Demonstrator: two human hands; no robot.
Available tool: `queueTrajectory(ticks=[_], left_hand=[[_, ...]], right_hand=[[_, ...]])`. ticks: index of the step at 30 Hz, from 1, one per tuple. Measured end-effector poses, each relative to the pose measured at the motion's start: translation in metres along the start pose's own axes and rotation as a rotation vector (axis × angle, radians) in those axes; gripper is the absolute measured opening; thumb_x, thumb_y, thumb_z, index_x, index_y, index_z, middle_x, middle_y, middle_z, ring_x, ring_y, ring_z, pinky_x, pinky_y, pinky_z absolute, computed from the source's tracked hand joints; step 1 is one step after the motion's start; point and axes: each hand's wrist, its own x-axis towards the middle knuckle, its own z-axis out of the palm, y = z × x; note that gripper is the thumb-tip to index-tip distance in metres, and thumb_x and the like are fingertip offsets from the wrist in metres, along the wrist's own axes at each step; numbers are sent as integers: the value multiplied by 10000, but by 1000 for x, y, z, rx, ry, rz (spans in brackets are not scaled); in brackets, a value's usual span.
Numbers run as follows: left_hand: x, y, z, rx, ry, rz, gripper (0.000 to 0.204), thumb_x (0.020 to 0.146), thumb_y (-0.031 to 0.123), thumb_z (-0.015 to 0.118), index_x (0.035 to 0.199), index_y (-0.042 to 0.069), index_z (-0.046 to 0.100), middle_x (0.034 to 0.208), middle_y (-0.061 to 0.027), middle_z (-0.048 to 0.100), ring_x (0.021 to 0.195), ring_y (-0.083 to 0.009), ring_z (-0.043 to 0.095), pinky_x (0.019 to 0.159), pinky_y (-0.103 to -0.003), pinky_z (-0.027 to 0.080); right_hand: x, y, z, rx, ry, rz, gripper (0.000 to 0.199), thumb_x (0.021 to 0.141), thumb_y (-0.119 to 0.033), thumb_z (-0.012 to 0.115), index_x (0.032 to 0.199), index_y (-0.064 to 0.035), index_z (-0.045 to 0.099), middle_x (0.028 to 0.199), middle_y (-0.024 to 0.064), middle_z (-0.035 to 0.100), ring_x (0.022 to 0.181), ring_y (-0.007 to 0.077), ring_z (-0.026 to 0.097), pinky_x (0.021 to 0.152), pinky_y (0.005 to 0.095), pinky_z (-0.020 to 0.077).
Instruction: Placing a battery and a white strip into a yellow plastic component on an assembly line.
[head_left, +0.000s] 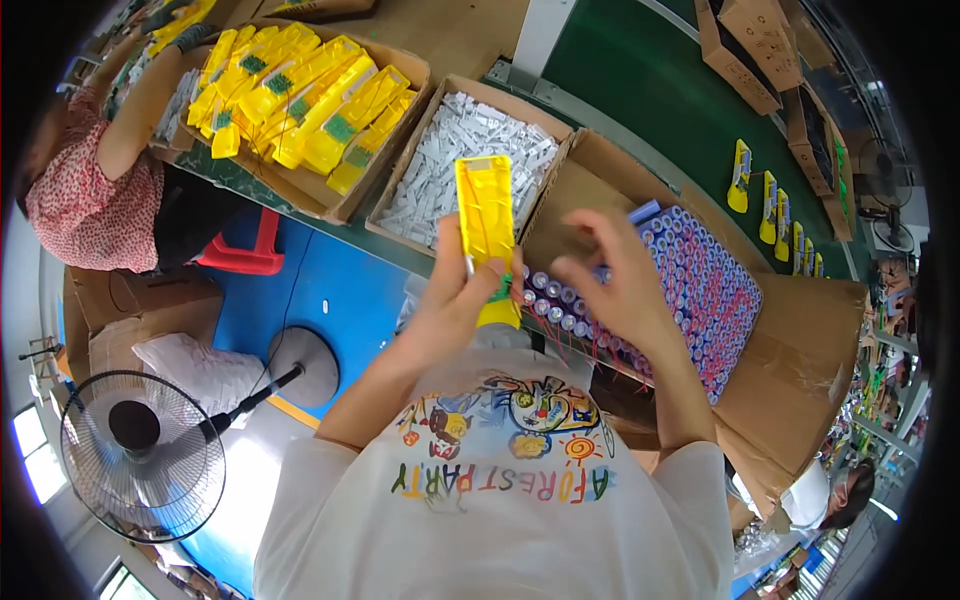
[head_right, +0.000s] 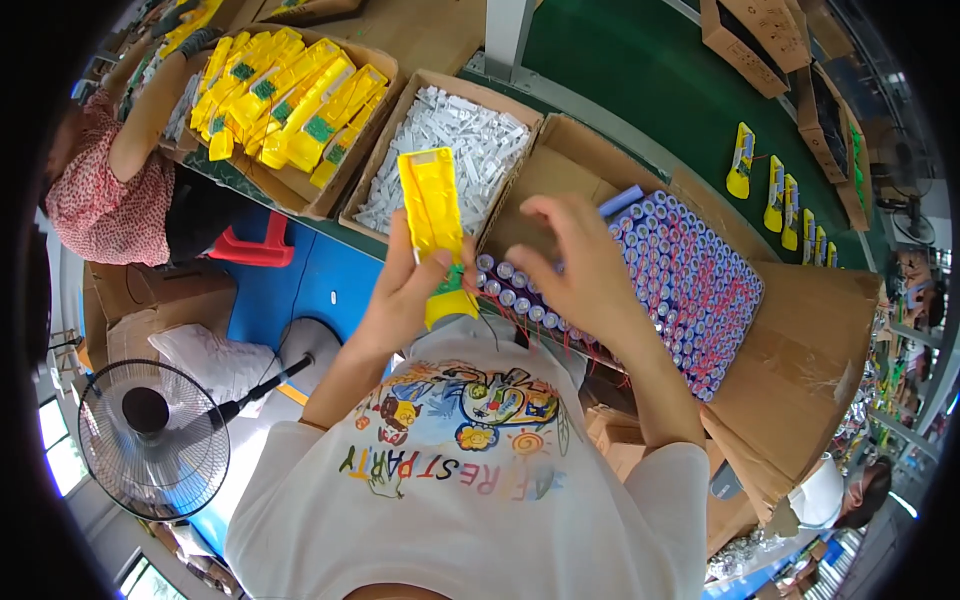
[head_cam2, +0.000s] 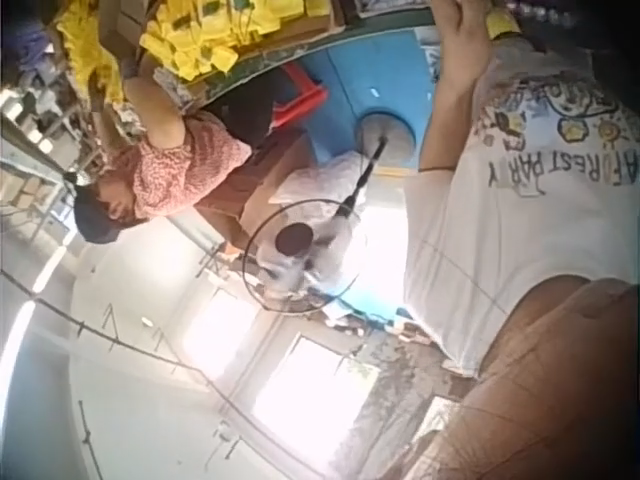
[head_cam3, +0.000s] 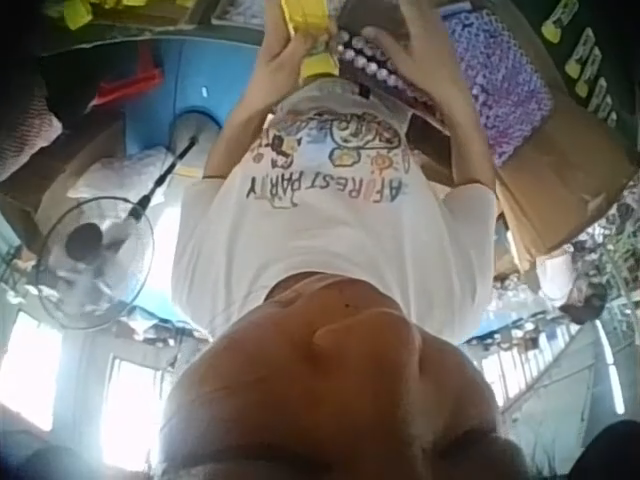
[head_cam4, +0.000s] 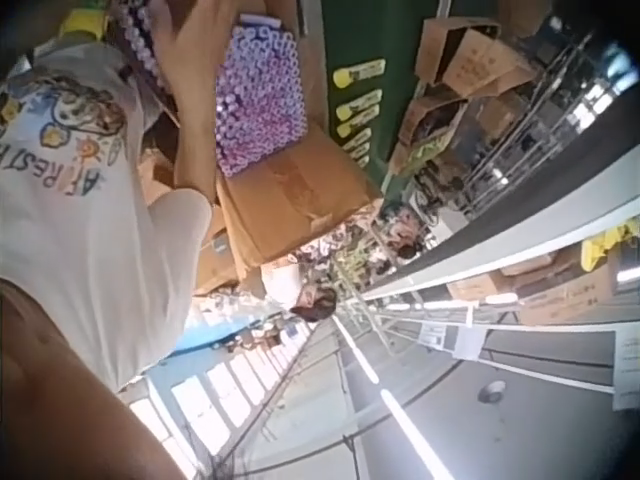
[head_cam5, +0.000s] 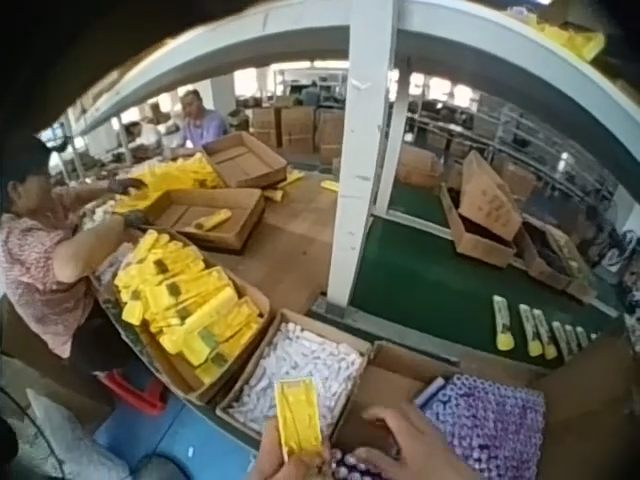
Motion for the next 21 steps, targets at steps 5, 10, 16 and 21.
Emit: queueTrajectory(ticks=[5, 10, 16, 21], left_hand=[[-14, 0, -14, -42, -34, 14, 352, 983, 68, 418, 1304, 69, 273, 1010, -110, 535, 845, -187, 563, 773, -339, 504], [-31, -7, -10, -18, -112, -197, 441, 980, 100, 474, 1366, 79, 262, 1035, -86, 530, 865, -166, 562, 791, -317, 492], [-26, -16, 2, 55, -63, -76, 566, 976, 91, 500, 1442, 98, 177, 1084, -82, 522, 921, -150, 567, 822, -312, 489], [-31, 14, -21, -93, -141, -264, 597, 966, 102, 517, 1448, 104, 165, 1077, -80, 528, 930, -143, 563, 808, -291, 494]], right_hand=[[-17, 25, 11, -300, -374, -22, 283, 738, -162, 742, 968, -16, 665, 937, 139, 678, 821, 305, 638, 736, 373, 481], [-18, -6, 3, -580, -23, -473, 299, 748, -143, 717, 1042, -90, 698, 1054, 46, 666, 936, 241, 621, 797, 352, 462], [-8, -18, 18, -628, -252, -758, 308, 818, -125, 617, 1119, -79, 664, 1182, 41, 635, 1086, 230, 598, 897, 386, 451], [-6, -11, 45, -808, -154, -814, 375, 837, -159, 605, 1205, -88, 621, 1266, 65, 604, 1206, 256, 556, 986, 472, 412]])
